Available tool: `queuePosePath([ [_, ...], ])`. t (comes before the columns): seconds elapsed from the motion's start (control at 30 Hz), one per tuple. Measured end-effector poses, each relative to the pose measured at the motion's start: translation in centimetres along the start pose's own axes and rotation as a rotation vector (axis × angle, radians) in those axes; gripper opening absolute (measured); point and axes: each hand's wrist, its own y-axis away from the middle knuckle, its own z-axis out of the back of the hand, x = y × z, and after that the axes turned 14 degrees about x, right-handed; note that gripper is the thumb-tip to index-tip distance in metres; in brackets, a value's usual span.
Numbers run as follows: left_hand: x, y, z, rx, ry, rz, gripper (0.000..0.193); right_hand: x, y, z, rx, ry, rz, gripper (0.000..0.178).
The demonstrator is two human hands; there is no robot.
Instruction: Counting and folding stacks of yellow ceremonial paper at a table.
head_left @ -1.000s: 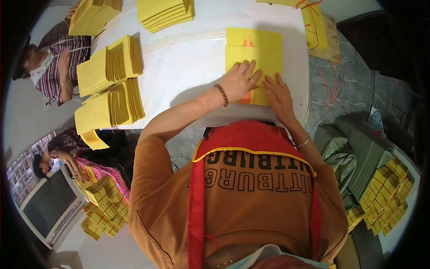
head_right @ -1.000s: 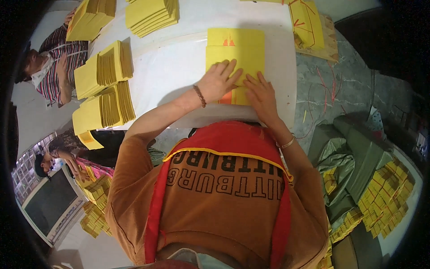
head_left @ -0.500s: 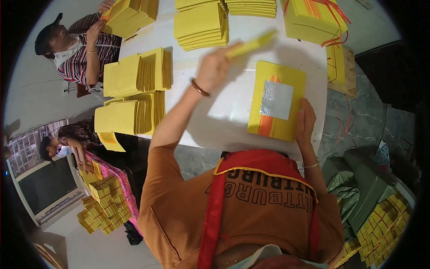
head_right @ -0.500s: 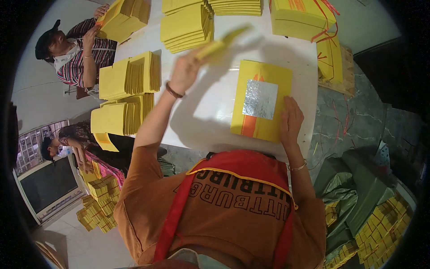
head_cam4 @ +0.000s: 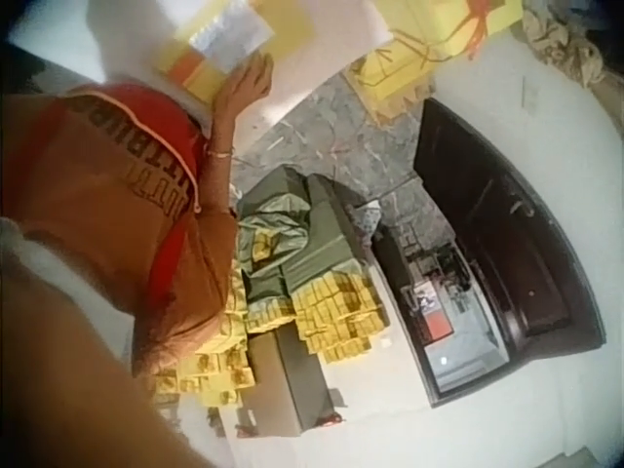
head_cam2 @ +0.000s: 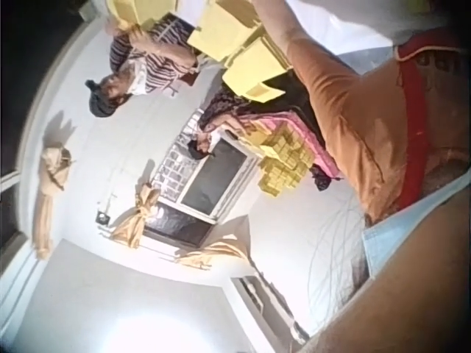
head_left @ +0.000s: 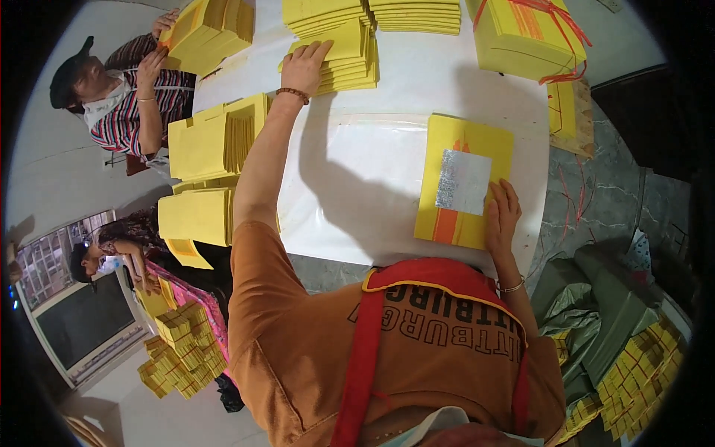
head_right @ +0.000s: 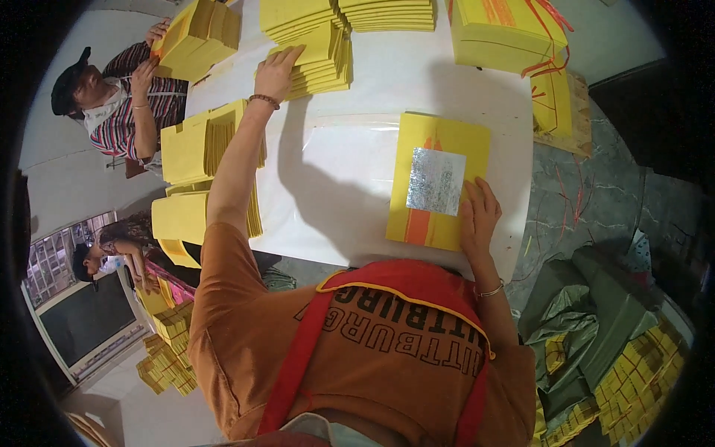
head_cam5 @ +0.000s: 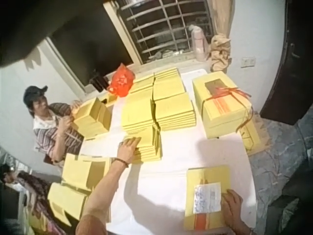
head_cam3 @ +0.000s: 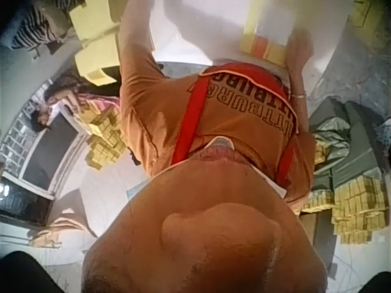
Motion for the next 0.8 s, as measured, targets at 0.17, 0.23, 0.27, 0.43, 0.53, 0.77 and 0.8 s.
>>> queuePosePath([
  [0.17,-1.6,0.8,-3.3,0.134,-0.014,0.072,0.058,-0.4,-0.2,-0.3,-0.007,-0.008,0.022,0.035],
  [0.23,-2.2,1.6,-4.0,0.035,0.011,0.094,0.066,-0.2,-0.3,-0.3,-0.009,-0.02,0.036,0.035],
  [0.27,-1.9,1.5,-3.9,0.102,0.011,0.106,0.073,0.0,-0.4,-0.2,-0.005,-0.024,0.032,0.034],
  [0.43,-0.9,0.4,-1.4,0.246,0.053,0.093,0.071,0.0,-0.1,0.2,0.012,-0.069,0.037,0.034],
  [0.53,-0.7,0.5,0.5,0.229,0.075,0.1,0.071,0.1,0.1,0.3,-0.027,-0.083,0.111,0.032],
  [0.77,-11.5,5.3,3.3,-0.111,0.439,-0.259,0.045,1.0,1.4,0.9,-0.006,0.24,0.18,0.033],
  [0.8,-14.8,6.7,3.5,-0.028,0.503,-0.356,0.045,0.7,1.3,0.6,0.001,0.234,0.164,0.033],
])
